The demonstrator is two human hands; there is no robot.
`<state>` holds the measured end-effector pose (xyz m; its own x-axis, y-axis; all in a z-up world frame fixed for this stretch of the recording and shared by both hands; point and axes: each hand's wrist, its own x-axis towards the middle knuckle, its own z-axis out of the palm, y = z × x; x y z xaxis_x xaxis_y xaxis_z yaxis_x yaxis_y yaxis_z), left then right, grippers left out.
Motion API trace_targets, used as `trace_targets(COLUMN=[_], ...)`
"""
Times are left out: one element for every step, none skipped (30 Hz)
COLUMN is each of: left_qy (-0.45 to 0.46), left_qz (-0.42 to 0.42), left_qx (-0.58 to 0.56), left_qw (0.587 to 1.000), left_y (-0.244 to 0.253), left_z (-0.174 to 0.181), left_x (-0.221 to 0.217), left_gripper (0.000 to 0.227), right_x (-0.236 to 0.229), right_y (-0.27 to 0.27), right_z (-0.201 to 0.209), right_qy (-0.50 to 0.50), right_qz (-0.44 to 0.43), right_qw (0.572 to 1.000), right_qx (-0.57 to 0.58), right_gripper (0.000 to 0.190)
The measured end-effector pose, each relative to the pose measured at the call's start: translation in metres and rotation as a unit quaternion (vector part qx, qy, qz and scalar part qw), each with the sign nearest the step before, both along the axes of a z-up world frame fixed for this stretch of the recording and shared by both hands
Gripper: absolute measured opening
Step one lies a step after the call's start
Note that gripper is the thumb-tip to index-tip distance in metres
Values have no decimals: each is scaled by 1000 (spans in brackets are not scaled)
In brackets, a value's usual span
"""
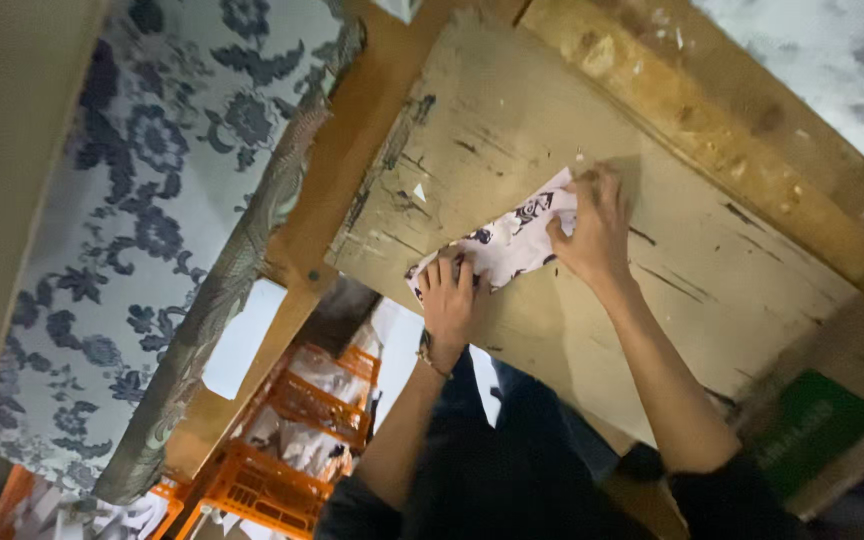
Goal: The person folds multiple patterned fabric pieces and white fabric pieces on a wooden workbench. They place each folded piece into a cardboard box, repeating the process for several items.
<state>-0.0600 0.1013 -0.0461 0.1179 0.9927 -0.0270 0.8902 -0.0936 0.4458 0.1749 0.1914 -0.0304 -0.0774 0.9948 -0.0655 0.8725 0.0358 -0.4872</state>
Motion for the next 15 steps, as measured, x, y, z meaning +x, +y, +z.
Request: trace_targets(left_qy=[-8,-16,-19,-21,-21,-22,-24,-26,-21,-16,-10,-26,-42,-57,-136], left_qz=[-2,-4,-1,3,7,8,3,-1,-3,-5,-10,-73,-136,-200,-209], left_qx=[6,12,16,20,23,5,-12,-29,-43,-57,-71,-98,-121,-143,-152], left_qw=[1000,1000,1000,1000,1000,1000,1000,999,999,998,997,992,982,968,956], left_y=[1,1,4,7,7,9,13,17,25,33,41,48,58,67,73], left_z=[-4,-6,-7,-7,-4,-1,2,8,14,24,35,49,64,80,96], left_x=[-2,-2,-3,-2,-3,-3,-3,-3,-3,-2,-2,-3,-7,-11,-15], left_gripper=[44,45,44,44,44,45,46,47,52,57,63,72,81,91,81], right_x=[-2,-5,-8,-11,-17,-20,-22,-23,-25,-27,-30,-35,-38,-45,-50], right_y=[2,5,13,19,22,24,22,20,17,10,-1,-13,-21,-32,-46], right_z=[3,8,12,18,23,29,35,43,52,65,80,97,113,129,146], right_qy=[-3,-7,-16,-25,-31,-45,-60,-74,-80,-86,-92,-14,64,72,80], right_qz=[0,-1,-6,-11,-16,-4,4,12,22,31,38,54,67,97,126], right_qw=[1000,1000,1000,999,998,998,997,996,996,996,995,997,993,990,986], right_qx=[-1,-2,-18,-33,-51,-52,-53,-54,-38,-23,-8,-45,-78,-77,-78], right_gripper=[68,75,66,57,49,42,36,29,26,24,23,26,30,22,15])
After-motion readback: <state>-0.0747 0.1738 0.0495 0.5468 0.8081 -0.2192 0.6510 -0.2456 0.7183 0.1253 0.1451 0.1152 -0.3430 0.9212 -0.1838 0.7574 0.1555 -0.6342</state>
